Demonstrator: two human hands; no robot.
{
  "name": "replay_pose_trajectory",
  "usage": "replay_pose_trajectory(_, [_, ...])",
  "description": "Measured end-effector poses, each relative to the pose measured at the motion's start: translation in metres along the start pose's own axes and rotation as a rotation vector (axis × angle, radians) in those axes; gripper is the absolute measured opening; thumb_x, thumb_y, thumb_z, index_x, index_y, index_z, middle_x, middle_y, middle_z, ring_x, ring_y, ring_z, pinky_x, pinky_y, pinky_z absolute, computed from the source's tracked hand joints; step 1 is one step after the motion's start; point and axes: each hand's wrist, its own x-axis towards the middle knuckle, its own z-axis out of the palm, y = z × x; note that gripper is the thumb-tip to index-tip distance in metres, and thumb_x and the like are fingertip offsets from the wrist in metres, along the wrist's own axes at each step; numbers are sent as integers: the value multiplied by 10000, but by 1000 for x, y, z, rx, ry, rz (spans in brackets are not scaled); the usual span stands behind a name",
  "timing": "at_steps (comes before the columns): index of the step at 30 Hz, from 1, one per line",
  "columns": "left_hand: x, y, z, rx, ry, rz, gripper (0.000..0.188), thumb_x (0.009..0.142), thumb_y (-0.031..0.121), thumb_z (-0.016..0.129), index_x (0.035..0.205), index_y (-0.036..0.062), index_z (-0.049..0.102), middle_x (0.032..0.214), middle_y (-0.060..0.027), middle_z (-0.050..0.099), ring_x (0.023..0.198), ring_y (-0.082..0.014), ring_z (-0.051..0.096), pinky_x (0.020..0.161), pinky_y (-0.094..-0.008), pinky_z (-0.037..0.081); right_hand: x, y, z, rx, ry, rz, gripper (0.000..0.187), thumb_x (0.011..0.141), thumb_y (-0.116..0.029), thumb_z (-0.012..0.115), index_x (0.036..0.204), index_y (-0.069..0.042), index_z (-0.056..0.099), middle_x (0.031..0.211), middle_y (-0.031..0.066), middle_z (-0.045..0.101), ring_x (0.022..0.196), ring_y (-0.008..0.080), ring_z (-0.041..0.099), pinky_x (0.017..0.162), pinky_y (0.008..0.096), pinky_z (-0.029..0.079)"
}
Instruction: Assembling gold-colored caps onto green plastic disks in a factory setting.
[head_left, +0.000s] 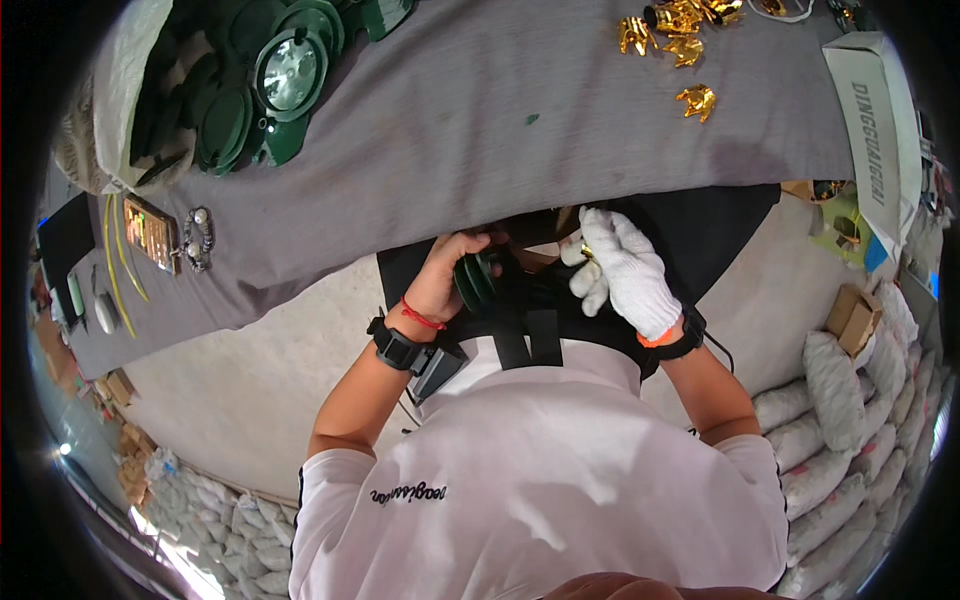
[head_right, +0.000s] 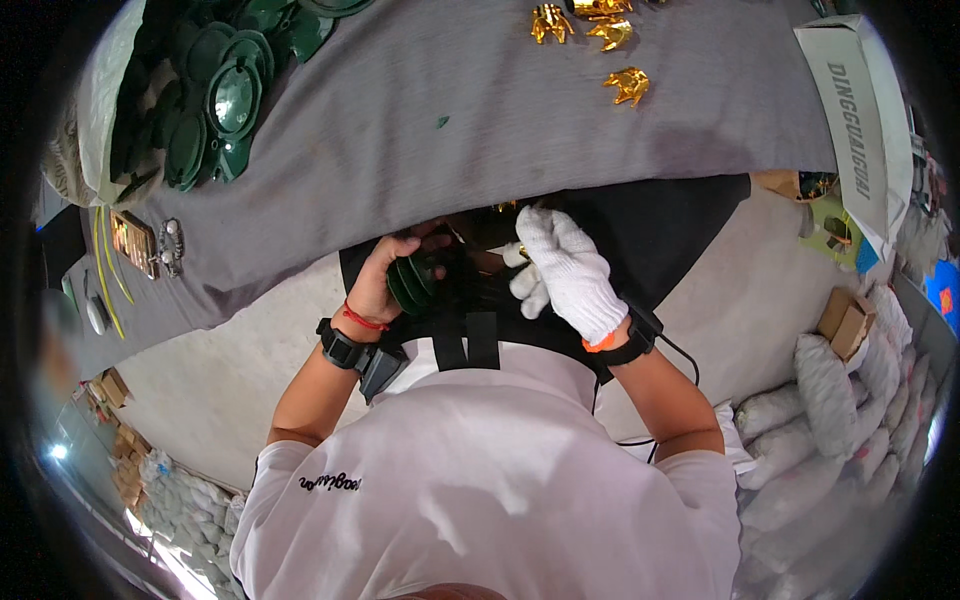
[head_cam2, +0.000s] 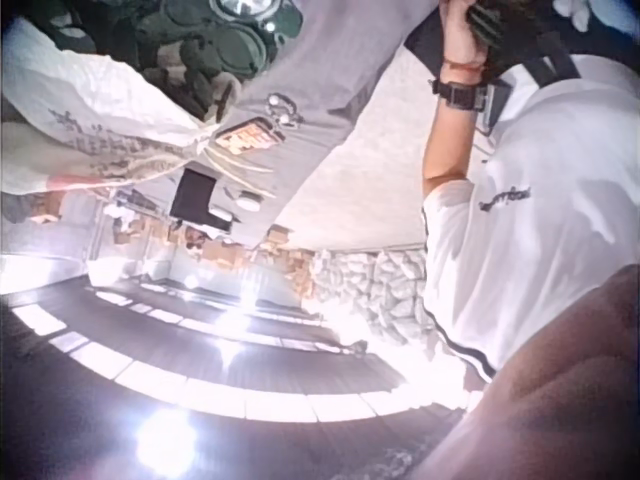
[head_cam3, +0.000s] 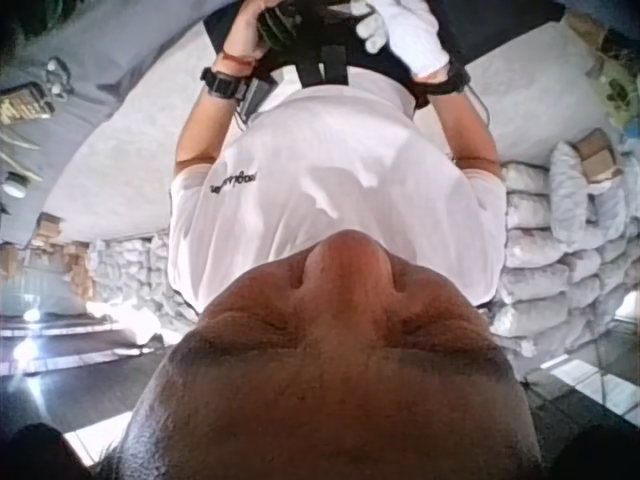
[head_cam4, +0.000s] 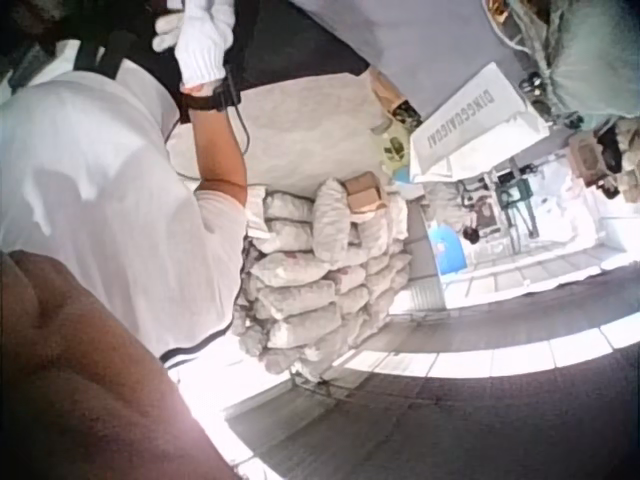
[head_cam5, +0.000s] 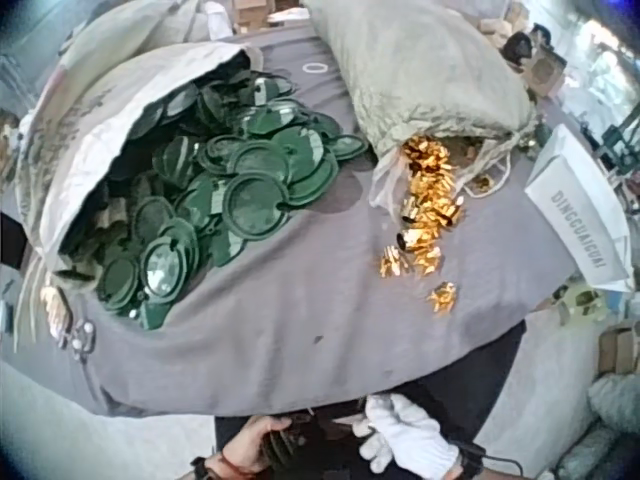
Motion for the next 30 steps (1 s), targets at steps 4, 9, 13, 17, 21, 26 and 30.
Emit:
replay_pose_trajectory(4, [-6,0,17,-137,-236,-76,545,824,278,611,1286,16,486,1185,-137,548,1070,-219,551,814,-343,513,-16,-2,6,-96,-7,-13,439,939,-511,547,1003,-82,614,594,-35,478,455,22,401,369,198,309])
replay_pose_trajectory(9, [-14,1,45,-104,-349,-141,450,835,309,589,1171,21,504,1092,-109,572,991,-199,589,832,-348,523,-16,32,14,-175,-97,-542,401,815,-194,784,1102,-34,554,980,80,673,829,109,638,737,270,533])
replay_pose_trajectory(13, [-16,3,42,-348,-446,-72,395,859,280,573,1161,35,507,1121,-81,546,1025,-182,560,911,-325,477,-36,11,15,-740,-154,-863,398,746,-236,831,1034,-43,634,933,120,662,808,222,677,699,300,540])
replay_pose_trajectory(17, [-22,4,55,-59,-392,0,538,819,304,589,1263,25,469,1251,-146,512,1174,-245,517,1034,-362,394,-23,29,8,-820,-155,-1222,436,707,-306,841,1020,-77,642,805,93,641,684,278,652,599,336,532])
replay_pose_trajectory(21, [-22,5,55,-29,-422,-42,596,802,323,609,1294,27,452,1300,-158,487,1218,-269,492,1064,-377,372,-29,19,7,-1111,-215,-1171,498,763,-447,760,1072,-83,620,732,74,637,568,255,629,524,334,495])
replay_pose_trajectory(26, [-21,6,62,5,-353,-55,630,846,323,577,1369,27,386,1325,-153,468,1254,-264,458,1093,-376,331,-27,13,3,-1289,-253,-1155,615,826,-520,663,1194,-38,562,681,91,628,541,246,628,499,338,481])
replay_pose_trajectory(30, [-11,6,68,-6,-295,71,633,888,314,537,1419,46,321,1308,-142,475,1222,-252,462,1069,-364,340,-15,24,20,-920,75,-1129,599,920,-371,579,1342,30,438,827,149,659,592,281,650,549,368,518])
